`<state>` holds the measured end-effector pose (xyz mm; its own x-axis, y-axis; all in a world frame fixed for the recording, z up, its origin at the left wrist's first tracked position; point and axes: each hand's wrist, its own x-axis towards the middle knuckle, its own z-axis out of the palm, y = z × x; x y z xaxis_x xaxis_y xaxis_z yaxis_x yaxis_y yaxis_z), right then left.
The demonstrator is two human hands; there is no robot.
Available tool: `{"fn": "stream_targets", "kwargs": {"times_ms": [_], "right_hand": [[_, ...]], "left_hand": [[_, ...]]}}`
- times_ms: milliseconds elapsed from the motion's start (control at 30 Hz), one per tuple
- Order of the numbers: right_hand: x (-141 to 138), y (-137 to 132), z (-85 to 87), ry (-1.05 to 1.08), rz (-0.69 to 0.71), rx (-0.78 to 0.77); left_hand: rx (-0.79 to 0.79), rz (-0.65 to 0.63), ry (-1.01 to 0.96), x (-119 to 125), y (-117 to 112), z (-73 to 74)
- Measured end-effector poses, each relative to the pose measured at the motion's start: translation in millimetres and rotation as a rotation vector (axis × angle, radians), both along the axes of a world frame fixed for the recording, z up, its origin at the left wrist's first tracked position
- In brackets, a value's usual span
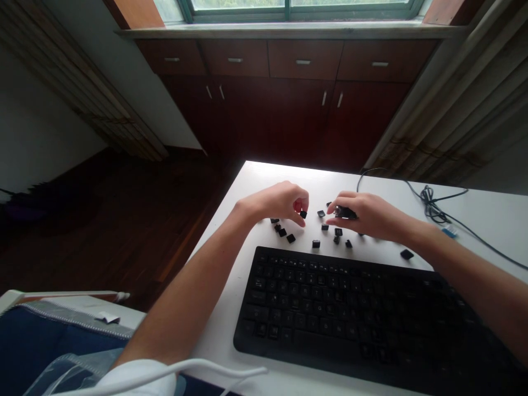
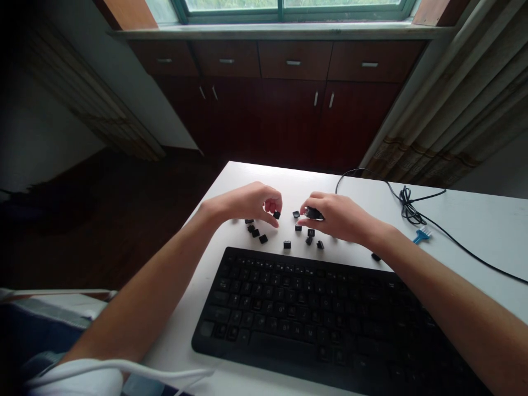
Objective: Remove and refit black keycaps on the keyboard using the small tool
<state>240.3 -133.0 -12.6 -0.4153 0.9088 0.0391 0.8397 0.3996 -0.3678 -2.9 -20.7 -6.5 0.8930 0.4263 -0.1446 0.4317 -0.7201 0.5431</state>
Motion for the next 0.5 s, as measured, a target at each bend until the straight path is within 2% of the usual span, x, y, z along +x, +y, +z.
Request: {"fn": "stream_targets", "kwargs": {"times_ms": [133,300,400,500], "right_hand": [[-6.0,-5.1,5.3,0.062,0.008,-0.022],[-14.5,-16.2,17.9,0.327,-0.196,-0.03],[-16.5,-27.5,27.0,0.4,-0.299,-0.058],[-13.7,-42.2,34.0,0.45,-0.353,-0.049]], "left_hand": [[0.022,0.005,-0.024,1.3,-2.7,3.9],[0.084,-0.025,-0.212,11.2,-18.9,20.3],[0.139,-0.066,-0.366,21.6,-35.0,29.9],[0.21,-0.093,-0.435,31.0,-51.7,35.7]]}}
